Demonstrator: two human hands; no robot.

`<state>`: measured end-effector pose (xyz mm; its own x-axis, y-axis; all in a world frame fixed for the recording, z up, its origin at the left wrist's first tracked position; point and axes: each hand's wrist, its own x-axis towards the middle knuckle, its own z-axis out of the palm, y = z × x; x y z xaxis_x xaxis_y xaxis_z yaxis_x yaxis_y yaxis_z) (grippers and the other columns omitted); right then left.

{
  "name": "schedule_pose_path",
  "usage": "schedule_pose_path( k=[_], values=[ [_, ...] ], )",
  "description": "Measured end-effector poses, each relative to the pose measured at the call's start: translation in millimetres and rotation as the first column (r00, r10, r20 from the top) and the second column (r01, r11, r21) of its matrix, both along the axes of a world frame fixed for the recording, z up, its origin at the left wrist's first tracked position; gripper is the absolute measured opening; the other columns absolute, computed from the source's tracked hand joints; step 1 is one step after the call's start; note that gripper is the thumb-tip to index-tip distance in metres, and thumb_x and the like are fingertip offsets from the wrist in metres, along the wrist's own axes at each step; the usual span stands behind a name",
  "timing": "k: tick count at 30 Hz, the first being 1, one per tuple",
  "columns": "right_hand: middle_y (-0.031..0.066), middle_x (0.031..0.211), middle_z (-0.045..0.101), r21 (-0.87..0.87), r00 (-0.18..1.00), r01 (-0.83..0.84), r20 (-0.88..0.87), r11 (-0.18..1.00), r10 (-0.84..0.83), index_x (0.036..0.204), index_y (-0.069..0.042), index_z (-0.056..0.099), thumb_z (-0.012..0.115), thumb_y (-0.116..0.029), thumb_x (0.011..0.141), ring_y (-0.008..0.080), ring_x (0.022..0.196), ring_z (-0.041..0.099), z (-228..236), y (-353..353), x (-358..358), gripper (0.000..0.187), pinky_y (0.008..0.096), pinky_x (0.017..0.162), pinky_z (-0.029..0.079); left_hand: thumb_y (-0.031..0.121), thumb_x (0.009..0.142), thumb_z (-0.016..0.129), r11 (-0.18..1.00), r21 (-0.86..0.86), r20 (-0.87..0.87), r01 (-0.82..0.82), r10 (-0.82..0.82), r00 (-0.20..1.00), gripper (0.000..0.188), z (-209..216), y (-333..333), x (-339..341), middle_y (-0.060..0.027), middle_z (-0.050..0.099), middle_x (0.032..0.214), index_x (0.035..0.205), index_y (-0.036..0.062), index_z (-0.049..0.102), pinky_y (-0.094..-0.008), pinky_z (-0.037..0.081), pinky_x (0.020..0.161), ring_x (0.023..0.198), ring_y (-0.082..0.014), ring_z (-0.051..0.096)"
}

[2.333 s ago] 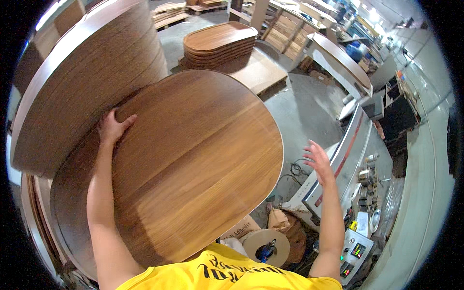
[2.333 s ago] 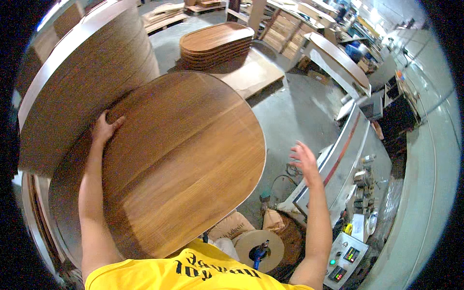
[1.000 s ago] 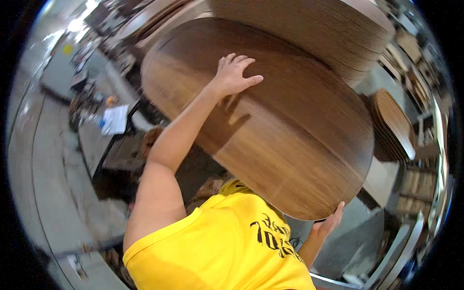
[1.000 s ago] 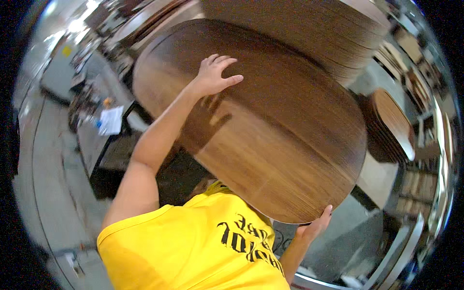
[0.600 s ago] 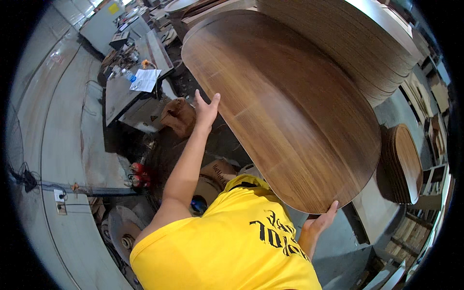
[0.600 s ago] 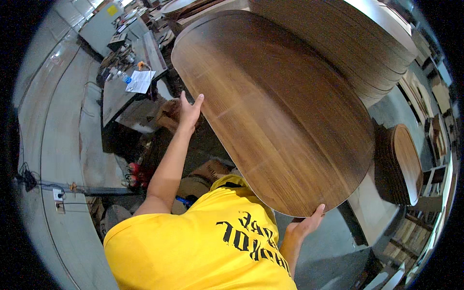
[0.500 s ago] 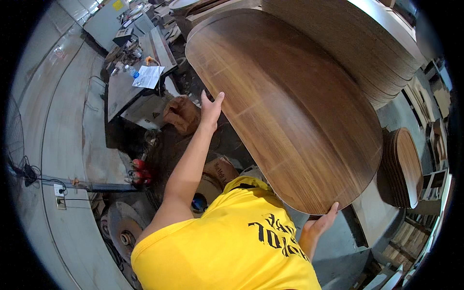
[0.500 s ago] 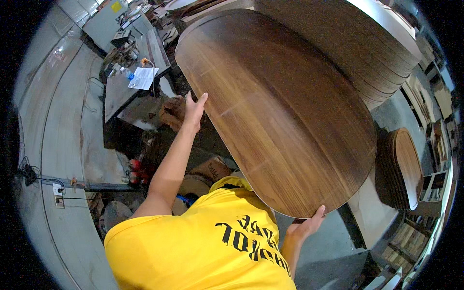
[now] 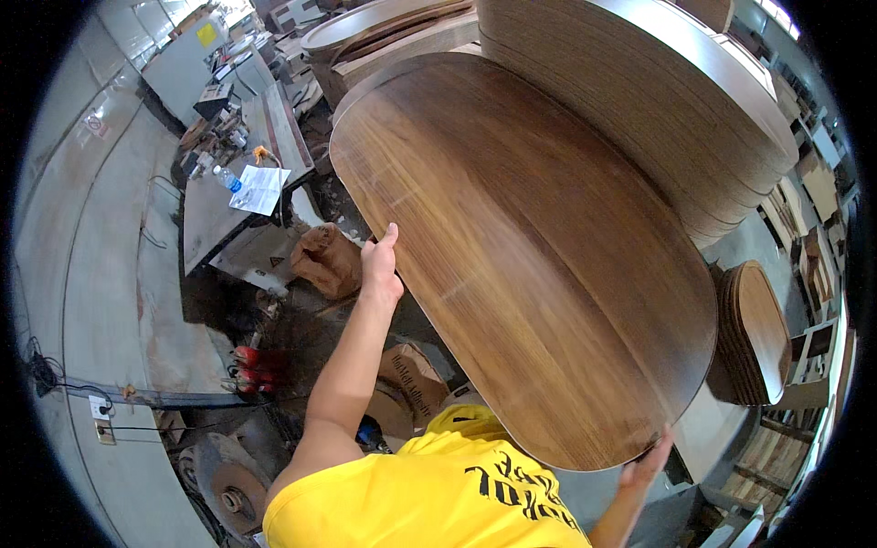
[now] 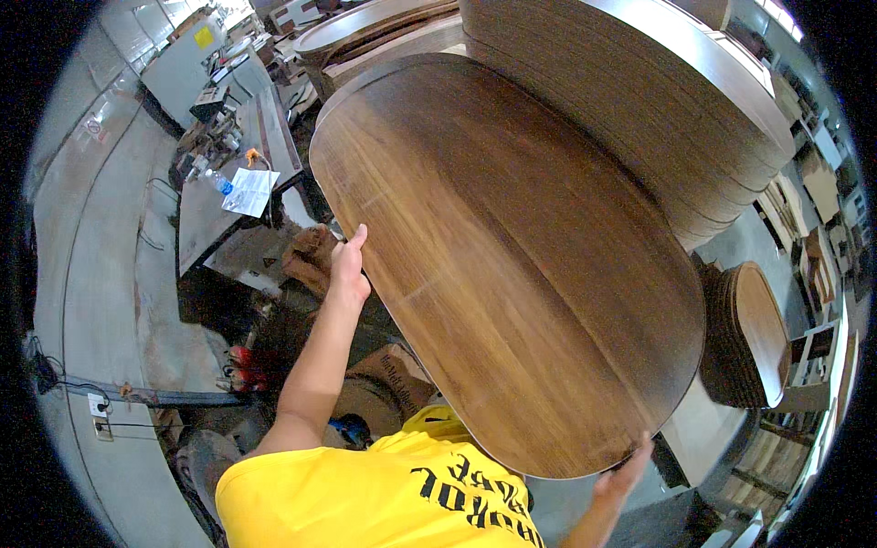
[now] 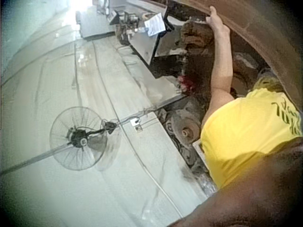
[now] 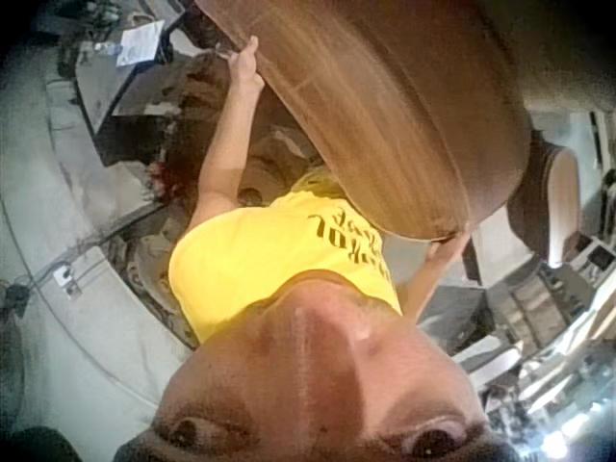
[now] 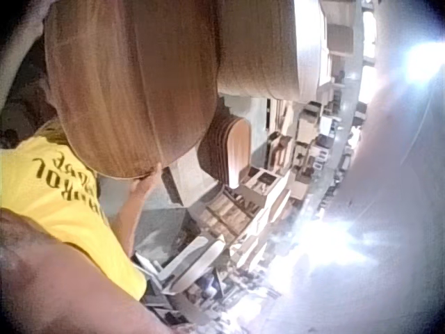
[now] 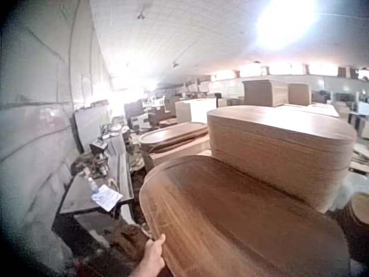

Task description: The person applies heat to a wooden panel with a heat gun, sands its edges with a block, and then stacks the finished panel with others.

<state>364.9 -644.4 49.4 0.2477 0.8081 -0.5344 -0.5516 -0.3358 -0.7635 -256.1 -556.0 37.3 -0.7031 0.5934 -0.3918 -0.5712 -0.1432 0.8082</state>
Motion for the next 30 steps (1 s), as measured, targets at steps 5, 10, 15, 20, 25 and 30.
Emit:
schedule_pose_path(
  k=[5,10,15,20,25,30],
  values=[
    [0.0138,0.149,0.07,0.038,0.953,-0.285,0.12,0.958,0.278,0.152,-0.005,0.064,0.061,-0.048,0.114,0.035,0.136,0.066,-1,144,89,0.058,0.0515,0.116,0.053,0.025,0.113,0.075,0.998,-0.01,0.053,-0.068,0.068,0.996,0.042,6,3,9,-0.0159,0.074,0.144,0.145,0.0004,0.065,-0.0585,0.062,0.108,0.127,-0.034,0.074],
    [0.0115,0.16,0.066,0.074,0.773,-0.553,0.417,0.83,0.478,0.165,-0.004,0.057,0.057,-0.054,0.117,0.0333,0.145,0.062,-8,282,120,0.07,0.0504,0.125,0.047,0.029,0.108,0.083,0.998,-0.028,0.096,-0.057,0.06,0.994,0.048,6,3,8,-0.0161,0.076,0.141,0.143,-0.0011,0.068,-0.0562,0.063,0.108,0.126,-0.0338,0.076],
    [0.0123,0.155,0.069,-0.181,0.634,-0.49,0.598,0.853,0.491,0.159,-0.001,0.063,0.06,-0.062,0.114,0.0323,0.136,0.067,-10,347,94,0.077,0.0501,0.118,0.052,0.026,0.104,0.087,0.991,0.0,0.125,-0.132,0.131,0.983,0.05,-3,7,9,-0.0163,0.077,0.142,0.143,-0.0004,0.069,-0.0597,0.064,0.105,0.124,-0.0354,0.077],
    [0.0151,0.144,0.074,-0.078,0.651,-0.389,0.682,0.918,0.334,0.144,0.006,0.074,0.065,-0.07,0.109,0.0305,0.125,0.071,3,349,81,0.084,0.0505,0.11,0.054,0.026,0.102,0.089,0.977,-0.004,0.094,-0.214,0.213,0.973,0.049,-1,6,23,-0.0168,0.078,0.139,0.14,0.0016,0.072,-0.0619,0.065,0.102,0.121,-0.0379,0.078],
    [0.0154,0.127,0.077,-0.038,0.656,-0.322,0.712,0.946,0.252,0.126,0.007,0.079,0.07,-0.074,0.104,0.0276,0.11,0.071,30,340,107,0.084,0.0466,0.103,0.055,0.024,0.102,0.089,0.967,0.054,0.066,-0.25,0.246,0.967,0.049,12,-32,67,-0.0175,0.077,0.139,0.142,0.0015,0.072,-0.0615,0.064,0.102,0.12,-0.039,0.078],
    [0.0026,0.073,0.063,-0.041,0.505,-0.373,0.829,0.927,0.24,0.084,0.0,0.077,0.07,-0.075,0.105,0.0177,0.061,0.053,79,326,150,0.078,0.0382,0.062,0.043,0.029,0.104,0.086,0.951,0.169,0.037,-0.257,0.254,0.966,0.055,49,-90,128,-0.0166,0.073,0.147,0.149,0.0028,0.068,-0.0586,0.058,0.111,0.132,-0.0373,0.072]
  ],
)
